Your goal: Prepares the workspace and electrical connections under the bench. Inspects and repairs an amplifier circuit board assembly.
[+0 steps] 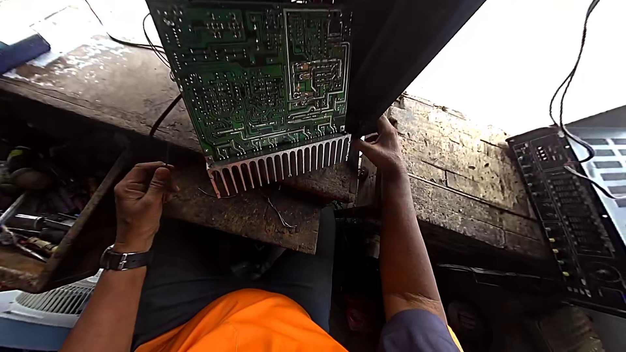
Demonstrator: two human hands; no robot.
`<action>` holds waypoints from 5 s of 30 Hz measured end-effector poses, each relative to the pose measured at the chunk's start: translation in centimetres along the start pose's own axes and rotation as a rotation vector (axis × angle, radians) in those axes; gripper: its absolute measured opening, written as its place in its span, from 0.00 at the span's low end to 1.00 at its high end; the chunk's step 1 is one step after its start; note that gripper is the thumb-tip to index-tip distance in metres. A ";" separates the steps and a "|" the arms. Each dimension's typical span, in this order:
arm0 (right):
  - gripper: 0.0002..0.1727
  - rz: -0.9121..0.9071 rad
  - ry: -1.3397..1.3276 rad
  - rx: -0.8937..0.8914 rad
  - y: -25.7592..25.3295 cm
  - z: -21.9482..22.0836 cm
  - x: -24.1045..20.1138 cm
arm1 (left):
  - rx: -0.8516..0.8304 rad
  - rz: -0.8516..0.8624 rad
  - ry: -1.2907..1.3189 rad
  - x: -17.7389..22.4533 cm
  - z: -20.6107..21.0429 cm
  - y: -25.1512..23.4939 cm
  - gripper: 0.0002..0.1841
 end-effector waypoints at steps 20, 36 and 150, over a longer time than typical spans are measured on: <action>0.39 0.010 -0.055 -0.012 0.5 0.2 0.4 | 0.020 -0.326 -1.129 -13.7 -21.8 4.1 0.28; 0.12 -0.197 -0.428 0.356 6.5 -3.6 -7.6 | 0.049 -0.007 -0.197 2.4 -5.1 4.0 0.27; 0.37 -0.194 0.129 0.173 8.2 10.8 -10.5 | -0.883 1.330 -1.196 34.3 24.5 -14.7 0.30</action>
Point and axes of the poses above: each hand's wrist, its own y-axis away from the middle knuckle, its own z-axis out of the palm, x = y × z, the point moved 10 cm from there along -y, towards the middle knuckle, and after that the axes turned 8 degrees about -y, right-handed, at the moved point
